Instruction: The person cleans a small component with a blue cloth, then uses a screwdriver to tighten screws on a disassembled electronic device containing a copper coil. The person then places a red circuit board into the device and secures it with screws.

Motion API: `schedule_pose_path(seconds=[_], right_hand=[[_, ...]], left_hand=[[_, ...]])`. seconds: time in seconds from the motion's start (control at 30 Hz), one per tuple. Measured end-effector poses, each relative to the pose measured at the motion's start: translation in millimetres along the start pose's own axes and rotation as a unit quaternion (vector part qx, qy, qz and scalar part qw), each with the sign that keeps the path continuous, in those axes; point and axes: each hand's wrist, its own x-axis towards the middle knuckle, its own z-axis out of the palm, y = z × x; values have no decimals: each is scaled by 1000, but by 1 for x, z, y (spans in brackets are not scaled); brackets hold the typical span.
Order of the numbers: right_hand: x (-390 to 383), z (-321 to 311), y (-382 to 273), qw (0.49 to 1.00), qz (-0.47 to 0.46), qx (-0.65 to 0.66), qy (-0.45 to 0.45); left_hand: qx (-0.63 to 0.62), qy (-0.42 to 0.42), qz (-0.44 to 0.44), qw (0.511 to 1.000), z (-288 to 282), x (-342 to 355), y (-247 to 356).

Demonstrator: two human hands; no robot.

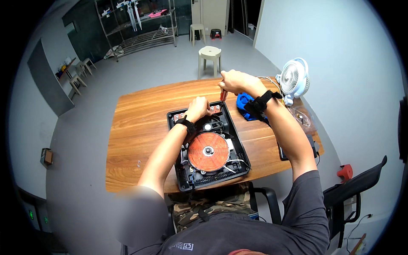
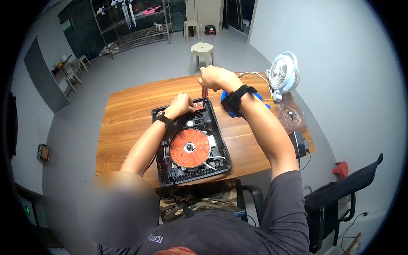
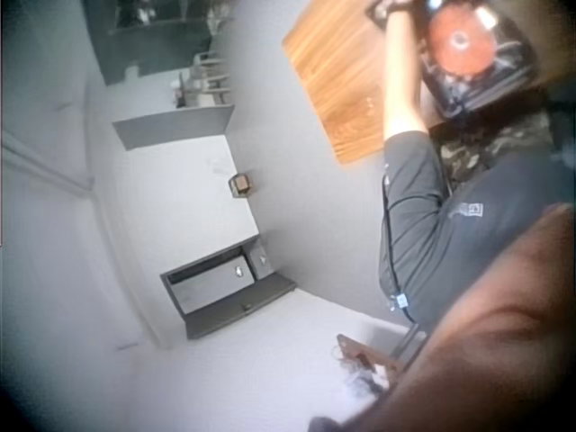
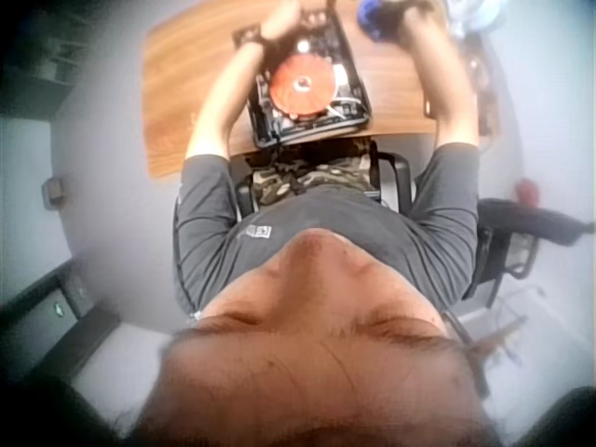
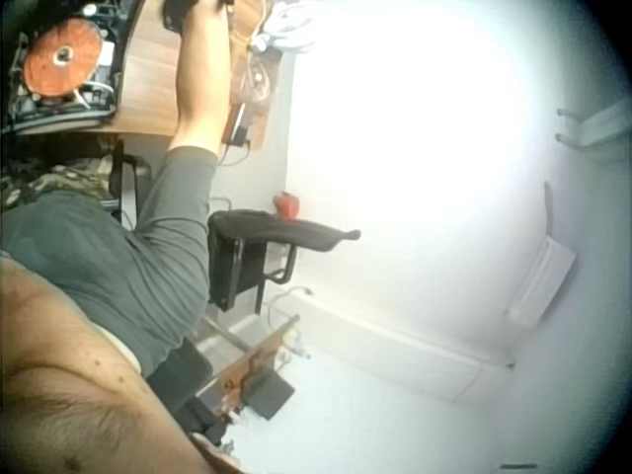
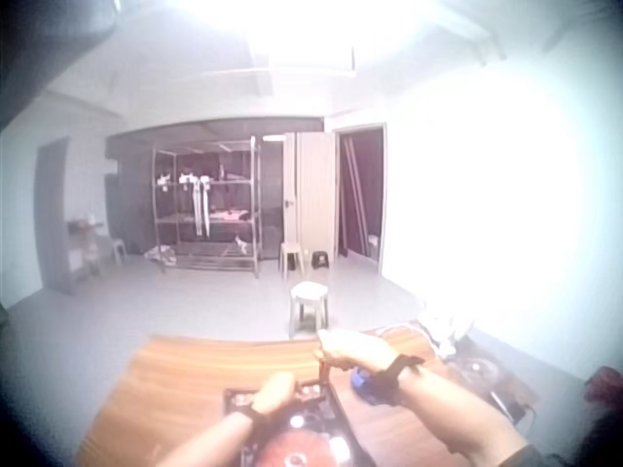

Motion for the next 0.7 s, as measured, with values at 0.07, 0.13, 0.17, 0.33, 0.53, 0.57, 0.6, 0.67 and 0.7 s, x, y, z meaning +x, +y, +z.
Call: schedule_pose_path(seconds=[0.07, 0.13, 0.17, 0.33, 0.53, 0.57, 0.6, 0.67, 0.7], right_hand=[[13, 15, 19, 995, -43, -73, 56], [10, 11, 13, 993, -37, -97, 56], [9, 9, 10, 992, -34, -109, 56], [5, 14, 10, 993, -21, -74, 95], [-1, -1, 0, 1000, -9, 3, 2], [-4, -5, -3, 1000, 2, 7, -16], [-1, 1, 0, 999, -14, -29, 17], [1, 8, 9, 997, -15, -58, 43], [1, 9, 9, 996, -18, -73, 56]], left_hand=[[0, 5, 15, 1000, -1, -2, 8], [3, 11, 16, 1000, -2, -4, 5], [5, 13, 15, 1000, -2, -3, 3], [-6, 7, 7, 1000, 0, 0, 0], [1, -6, 21, 1000, -1, 0, -4], [-2, -5, 16, 1000, -1, 0, -3], [-5, -5, 12, 1000, -1, 0, -2], [-5, -3, 7, 1000, -2, -1, 2], [-4, -1, 5, 1000, -3, -2, 4]])
